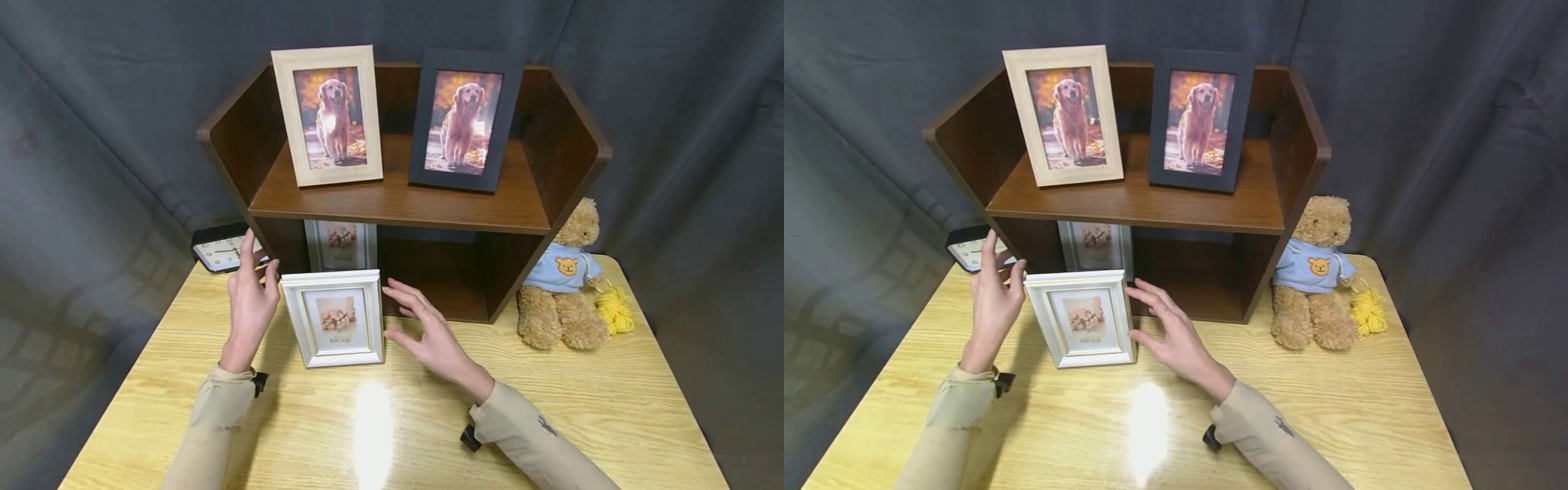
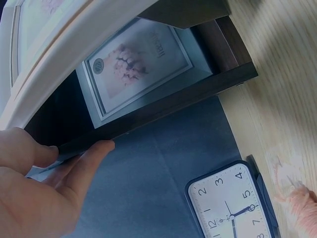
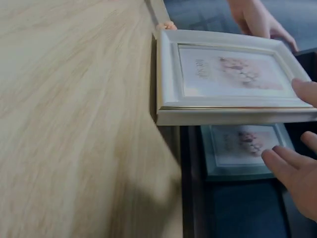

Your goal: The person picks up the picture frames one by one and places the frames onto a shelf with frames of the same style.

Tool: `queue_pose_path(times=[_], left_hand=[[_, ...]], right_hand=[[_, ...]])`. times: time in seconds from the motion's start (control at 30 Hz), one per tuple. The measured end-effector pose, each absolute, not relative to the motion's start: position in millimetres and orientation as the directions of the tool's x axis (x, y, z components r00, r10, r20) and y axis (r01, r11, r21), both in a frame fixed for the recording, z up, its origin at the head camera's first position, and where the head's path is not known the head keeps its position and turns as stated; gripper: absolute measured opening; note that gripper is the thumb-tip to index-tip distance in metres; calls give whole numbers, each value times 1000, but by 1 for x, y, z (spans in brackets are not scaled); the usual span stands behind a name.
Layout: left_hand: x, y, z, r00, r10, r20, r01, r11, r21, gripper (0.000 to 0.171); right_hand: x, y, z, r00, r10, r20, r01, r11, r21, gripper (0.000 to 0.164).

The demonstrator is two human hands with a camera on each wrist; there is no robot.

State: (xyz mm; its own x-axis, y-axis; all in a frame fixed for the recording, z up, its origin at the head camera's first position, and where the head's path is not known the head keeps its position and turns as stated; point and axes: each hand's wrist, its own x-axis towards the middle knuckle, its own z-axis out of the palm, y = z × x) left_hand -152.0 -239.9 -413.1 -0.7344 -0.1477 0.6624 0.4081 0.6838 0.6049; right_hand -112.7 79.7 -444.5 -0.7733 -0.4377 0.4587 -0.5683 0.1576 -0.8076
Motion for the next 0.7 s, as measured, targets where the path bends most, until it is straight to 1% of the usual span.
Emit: queue_pose_path(times=[0.27, 0.7], left_hand=[[-153, -240, -415, -733, -154, 662, 409, 678, 610, 70], [-152, -240, -415, -729, -150, 668, 411, 684, 602, 71]], right_hand=[[-120, 76, -461, -756, -522, 395, -504, 80, -860, 73], [-122, 65, -474, -757, -564, 330, -463, 108, -880, 73]])
